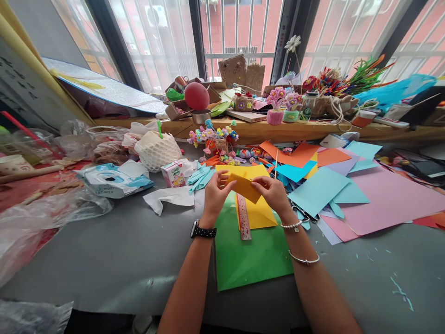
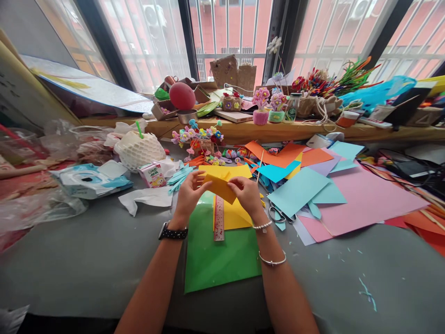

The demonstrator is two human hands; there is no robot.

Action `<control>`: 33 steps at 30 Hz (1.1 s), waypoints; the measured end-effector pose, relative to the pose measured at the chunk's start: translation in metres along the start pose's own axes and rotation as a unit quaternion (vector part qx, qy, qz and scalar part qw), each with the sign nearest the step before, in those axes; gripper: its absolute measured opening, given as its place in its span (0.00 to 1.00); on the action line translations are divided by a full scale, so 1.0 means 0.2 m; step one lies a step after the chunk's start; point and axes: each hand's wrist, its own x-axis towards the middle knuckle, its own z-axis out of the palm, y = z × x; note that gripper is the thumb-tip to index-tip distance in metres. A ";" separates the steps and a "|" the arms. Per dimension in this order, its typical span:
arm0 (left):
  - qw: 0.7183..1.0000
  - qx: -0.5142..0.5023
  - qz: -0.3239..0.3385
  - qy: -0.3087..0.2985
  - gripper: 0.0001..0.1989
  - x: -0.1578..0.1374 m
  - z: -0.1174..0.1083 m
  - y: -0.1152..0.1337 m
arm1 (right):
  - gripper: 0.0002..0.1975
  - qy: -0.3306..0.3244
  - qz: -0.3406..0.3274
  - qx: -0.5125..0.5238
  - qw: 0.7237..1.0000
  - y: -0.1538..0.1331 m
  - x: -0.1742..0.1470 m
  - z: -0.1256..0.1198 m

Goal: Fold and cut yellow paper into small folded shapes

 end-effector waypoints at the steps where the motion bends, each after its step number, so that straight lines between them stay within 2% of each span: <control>1: 0.998 0.042 0.046 0.010 0.19 0.00 0.00 0.01 | 0.08 -0.013 -0.025 -0.031 0.999 -0.01 0.00 -0.01; 4: 0.967 0.191 0.171 -0.008 0.14 -0.02 -0.01 0.02 | 0.07 -0.041 -0.093 -0.097 0.990 -0.03 -0.01 -0.01; 7: 0.927 0.298 0.226 -0.036 0.09 -0.04 0.00 0.02 | 0.08 -0.047 -0.128 -0.133 0.982 -0.04 -0.02 0.01; 10: 0.910 0.340 0.234 -0.035 0.09 -0.04 0.01 0.00 | 0.09 -0.048 -0.148 -0.155 0.976 -0.05 -0.03 0.02; 14: 0.901 0.364 0.236 0.004 0.09 -0.04 0.00 0.00 | 0.09 -0.026 -0.148 -0.171 0.974 -0.05 -0.02 0.02; 21: 0.895 0.378 0.237 0.015 0.09 -0.04 0.02 0.00 | 0.10 0.053 -0.119 -0.211 0.969 -0.01 -0.01 0.00; 26: 0.896 0.370 0.235 0.066 0.09 -0.03 0.00 -0.01 | 0.11 0.161 -0.090 -0.207 0.961 0.02 0.00 -0.05; 28: 0.898 0.360 0.242 0.069 0.08 -0.03 0.00 -0.01 | 0.09 0.136 -0.121 -0.162 0.970 0.01 0.01 -0.06; 30: 0.899 0.352 0.256 0.047 0.08 -0.03 0.00 -0.01 | 0.08 0.066 -0.156 -0.133 0.976 0.00 0.00 -0.04; 33: 0.898 0.347 0.271 0.011 0.08 -0.04 0.02 -0.01 | 0.06 -0.014 -0.171 -0.148 0.974 -0.03 -0.01 0.00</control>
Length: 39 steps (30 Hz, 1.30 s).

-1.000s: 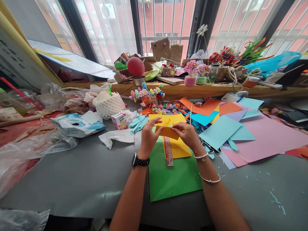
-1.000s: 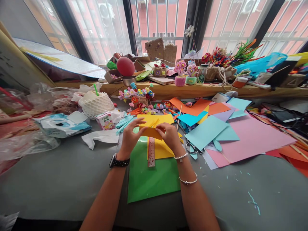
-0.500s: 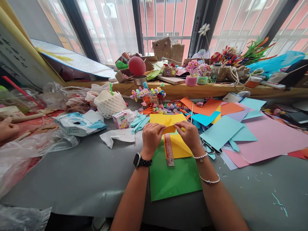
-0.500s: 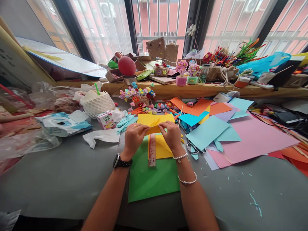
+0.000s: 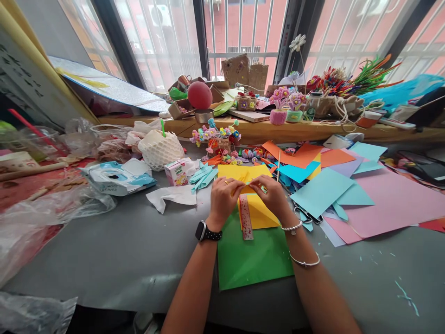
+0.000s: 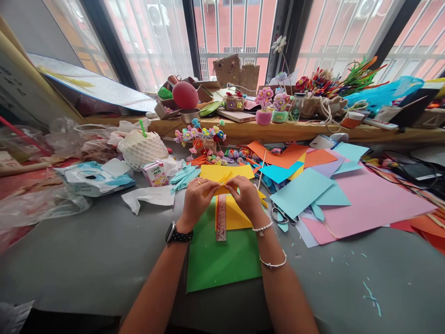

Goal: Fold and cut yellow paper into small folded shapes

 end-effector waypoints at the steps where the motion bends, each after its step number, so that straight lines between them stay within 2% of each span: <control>1: 1.000 -0.001 0.003 -0.005 0.08 0.00 0.00 0.00 | 0.05 -0.010 0.000 -0.010 1.000 -0.01 0.00 0.01; 13: 0.997 0.067 -0.031 0.015 0.06 0.01 -0.04 -0.05 | 0.06 0.067 0.034 -0.109 0.991 0.07 -0.01 -0.02; 17: 0.990 0.095 -0.067 0.075 0.07 0.01 -0.05 -0.08 | 0.07 0.110 0.047 -0.132 0.984 0.10 -0.01 -0.06; 19: 0.988 0.087 -0.075 0.104 0.08 0.01 -0.04 -0.08 | 0.07 0.100 0.030 -0.128 0.986 0.09 -0.01 -0.07; 21: 0.993 0.063 -0.044 0.091 0.10 0.01 -0.03 -0.07 | 0.07 0.071 -0.005 -0.116 0.991 0.07 -0.01 -0.06; 24: 0.999 0.031 0.024 0.023 0.10 0.01 -0.01 -0.04 | 0.07 0.033 -0.043 -0.086 0.995 0.02 -0.01 -0.03; 28: 0.999 0.029 0.020 -0.019 0.09 -0.01 0.01 -0.02 | 0.07 0.025 -0.039 -0.066 0.997 -0.01 -0.01 0.00; 32: 0.998 0.056 0.017 -0.007 0.08 -0.01 0.00 -0.03 | 0.07 0.070 -0.003 -0.057 0.996 0.04 -0.01 -0.03; 36: 0.998 0.068 0.007 0.014 0.08 -0.01 -0.01 -0.03 | 0.08 0.174 0.059 -0.045 0.982 0.08 -0.01 -0.07; 38: 0.998 0.059 0.015 0.004 0.08 -0.01 -0.01 -0.03 | 0.09 0.173 0.052 -0.022 0.983 0.08 -0.01 -0.07; 39: 0.998 0.052 0.023 -0.006 0.08 -0.01 -0.01 -0.02 | 0.08 0.146 0.026 -0.015 0.989 0.06 0.00 -0.06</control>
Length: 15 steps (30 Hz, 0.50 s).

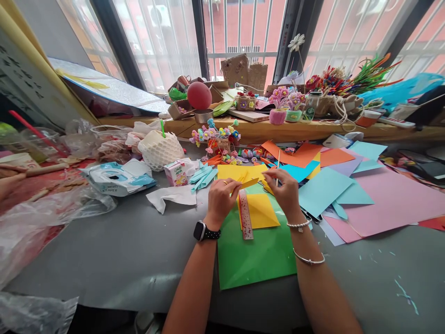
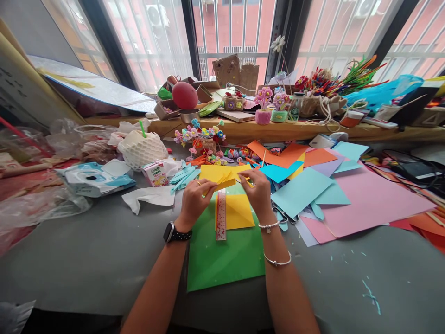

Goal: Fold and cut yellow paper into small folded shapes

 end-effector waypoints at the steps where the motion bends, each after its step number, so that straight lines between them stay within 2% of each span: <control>1: 1.000 -0.007 0.009 -0.009 0.08 0.00 0.00 0.01 | 0.08 -0.038 -0.030 0.002 0.999 -0.02 0.00 0.01; 3: 0.999 -0.021 0.020 -0.021 0.08 0.00 0.01 0.02 | 0.07 -0.105 -0.069 0.000 0.992 -0.05 -0.01 0.04; 5: 0.999 -0.032 0.023 -0.028 0.08 0.01 0.01 0.02 | 0.07 -0.128 -0.075 -0.006 0.989 -0.07 -0.01 0.05; 9: 0.999 -0.031 0.005 -0.020 0.08 0.00 0.01 0.01 | 0.07 -0.108 -0.062 -0.034 0.992 -0.07 -0.02 0.05; 15: 0.999 0.010 -0.028 0.040 0.08 0.00 -0.01 -0.04 | 0.08 -0.063 -0.044 -0.082 0.994 0.00 -0.01 0.01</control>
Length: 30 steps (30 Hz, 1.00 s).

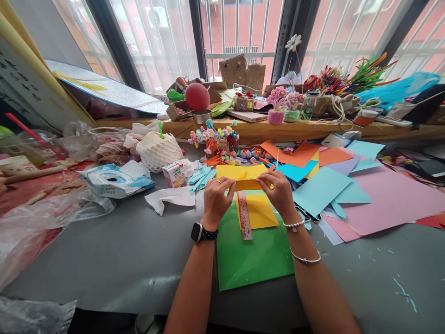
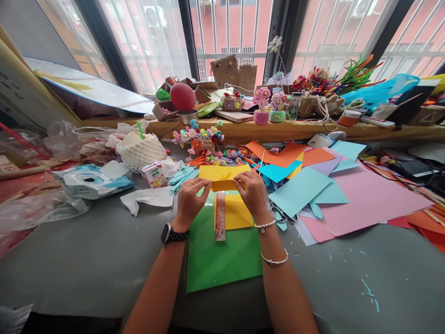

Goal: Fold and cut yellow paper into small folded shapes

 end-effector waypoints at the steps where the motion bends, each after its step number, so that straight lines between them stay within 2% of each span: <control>1: 1.000 0.004 -0.015 0.016 0.08 0.00 0.00 -0.01 | 0.08 0.006 0.005 -0.004 1.000 0.01 0.00 0.00; 3: 0.998 0.007 -0.042 0.051 0.09 0.01 -0.01 -0.02 | 0.07 0.011 0.008 -0.002 1.000 0.02 0.00 -0.01; 5: 0.997 -0.002 -0.041 0.067 0.09 0.01 -0.02 -0.02 | 0.07 -0.001 -0.003 0.014 1.000 0.01 0.00 -0.01; 9: 0.999 -0.035 0.029 -0.006 0.11 0.01 0.00 0.03 | 0.06 -0.043 -0.037 0.058 0.997 -0.05 0.01 0.01; 12: 0.997 -0.037 0.028 -0.065 0.09 0.00 0.02 0.05 | 0.06 -0.055 -0.044 0.069 0.995 -0.08 0.00 0.02; 14: 0.996 -0.029 0.017 -0.081 0.10 -0.01 0.03 0.06 | 0.07 -0.054 -0.037 0.065 0.996 -0.08 0.00 0.03; 20: 0.998 0.011 0.006 -0.068 0.09 -0.01 0.02 0.05 | 0.07 -0.014 0.018 0.016 1.000 0.00 0.00 0.02; 25: 0.998 0.016 -0.002 -0.053 0.09 -0.01 0.01 0.04 | 0.08 0.050 0.072 -0.004 0.996 0.03 0.00 0.00; 27: 0.998 0.011 0.004 -0.061 0.09 -0.01 0.01 0.04 | 0.07 0.044 0.052 0.039 0.997 0.00 0.00 0.00; 30: 0.996 -0.001 0.020 -0.081 0.08 -0.01 0.02 0.05 | 0.06 -0.036 -0.017 0.075 0.996 -0.06 0.01 0.02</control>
